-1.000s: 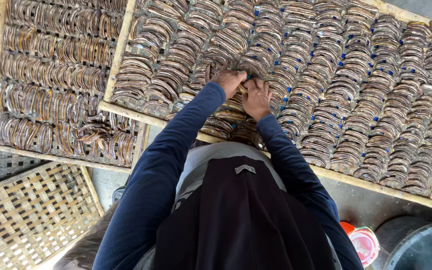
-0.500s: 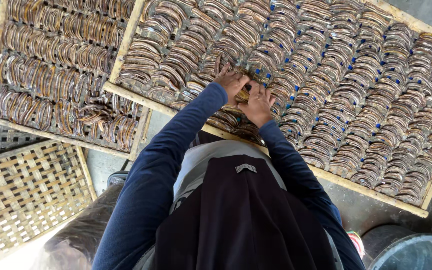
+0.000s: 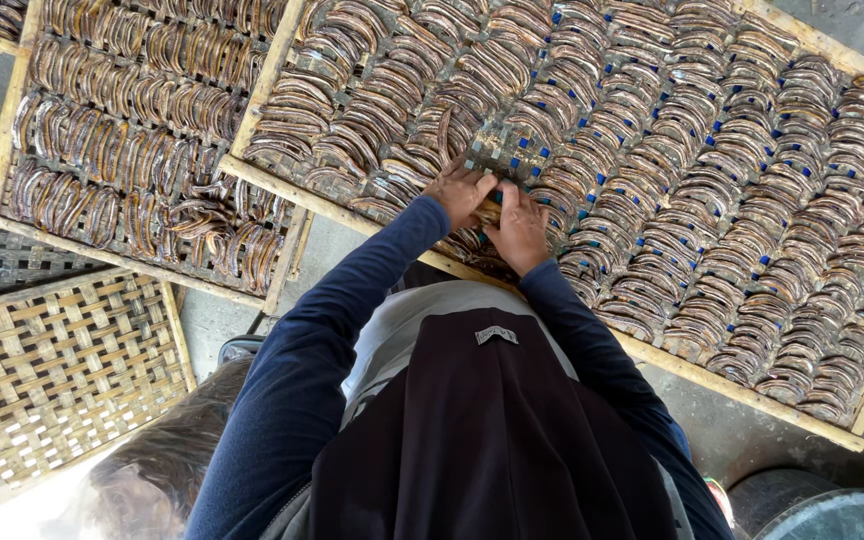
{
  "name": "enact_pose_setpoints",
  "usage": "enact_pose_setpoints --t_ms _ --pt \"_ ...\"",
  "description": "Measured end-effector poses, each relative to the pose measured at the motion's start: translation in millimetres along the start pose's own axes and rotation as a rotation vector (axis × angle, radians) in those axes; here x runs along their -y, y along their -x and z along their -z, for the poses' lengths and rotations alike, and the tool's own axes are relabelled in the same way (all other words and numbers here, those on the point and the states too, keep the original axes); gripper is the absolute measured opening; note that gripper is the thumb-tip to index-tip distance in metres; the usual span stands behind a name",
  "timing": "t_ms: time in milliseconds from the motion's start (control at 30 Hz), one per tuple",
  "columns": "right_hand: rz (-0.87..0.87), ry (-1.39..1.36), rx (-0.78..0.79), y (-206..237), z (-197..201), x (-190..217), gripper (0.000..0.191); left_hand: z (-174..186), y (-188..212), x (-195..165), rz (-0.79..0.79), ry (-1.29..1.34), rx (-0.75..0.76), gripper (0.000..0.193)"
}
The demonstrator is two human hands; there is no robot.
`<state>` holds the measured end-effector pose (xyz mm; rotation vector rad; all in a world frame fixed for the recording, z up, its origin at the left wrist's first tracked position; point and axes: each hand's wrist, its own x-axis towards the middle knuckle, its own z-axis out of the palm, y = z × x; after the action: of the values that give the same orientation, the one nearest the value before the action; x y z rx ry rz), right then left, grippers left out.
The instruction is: The person lifts and repositions large bamboo drying trays filled with dried fish, then flips and rearranges the fish one at a time, laying them in neat rows across the tray mesh. They occasionally move a tray aside to reach the fish underneath and continue turning the fish over by hand.
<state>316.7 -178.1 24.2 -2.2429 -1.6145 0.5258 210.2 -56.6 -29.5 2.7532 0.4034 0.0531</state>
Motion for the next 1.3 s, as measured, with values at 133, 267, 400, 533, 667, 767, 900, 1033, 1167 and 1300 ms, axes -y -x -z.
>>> enact_pose_setpoints --t_ms 133,267,400,533,667,767,900,1033,1167,1300 --pt "0.069 0.108 -0.061 6.3 -6.0 -7.2 0.057 -3.3 4.7 -7.7 0.096 0.024 0.175 0.067" --pt "0.198 0.122 -0.107 10.2 -12.4 -13.0 0.052 -8.1 11.1 -10.6 0.048 0.047 0.061 0.062" --pt "0.235 0.041 -0.076 14.3 -18.7 -20.4 0.044 -15.6 20.0 -10.2 0.009 0.115 -0.035 0.061" --pt "0.276 -0.083 -0.131 14.1 -21.0 -27.9 0.04 -19.8 28.3 -7.4 0.05 0.286 -0.117 0.053" --pt "0.165 -0.287 -0.059 5.3 -8.9 -34.6 0.048 -16.5 24.6 -1.7 0.167 0.52 -0.18 0.052" --pt "0.282 -0.403 -0.222 1.8 7.6 -41.2 0.062 -13.4 23.7 0.9 0.159 1.046 -0.36 0.048" --pt "0.174 -0.644 -0.232 4.3 21.8 -62.5 0.05 -2.8 64.6 26.4 0.56 1.601 -0.487 0.052" --pt "0.096 -0.678 -0.253 18.6 14.0 -97.8 0.036 -4.9 146.1 68.5 0.665 1.889 -1.11 0.075" --pt "-0.01 -0.815 -0.305 36.5 -2.9 -126.7 0.028 -17.0 234.9 113.3 0.98 1.225 -1.398 0.043" --pt "-0.11 -0.726 -0.363 52.4 -10.1 -139.3 0.028 -21.5 292.3 139.7 0.998 0.875 -1.489 0.05"
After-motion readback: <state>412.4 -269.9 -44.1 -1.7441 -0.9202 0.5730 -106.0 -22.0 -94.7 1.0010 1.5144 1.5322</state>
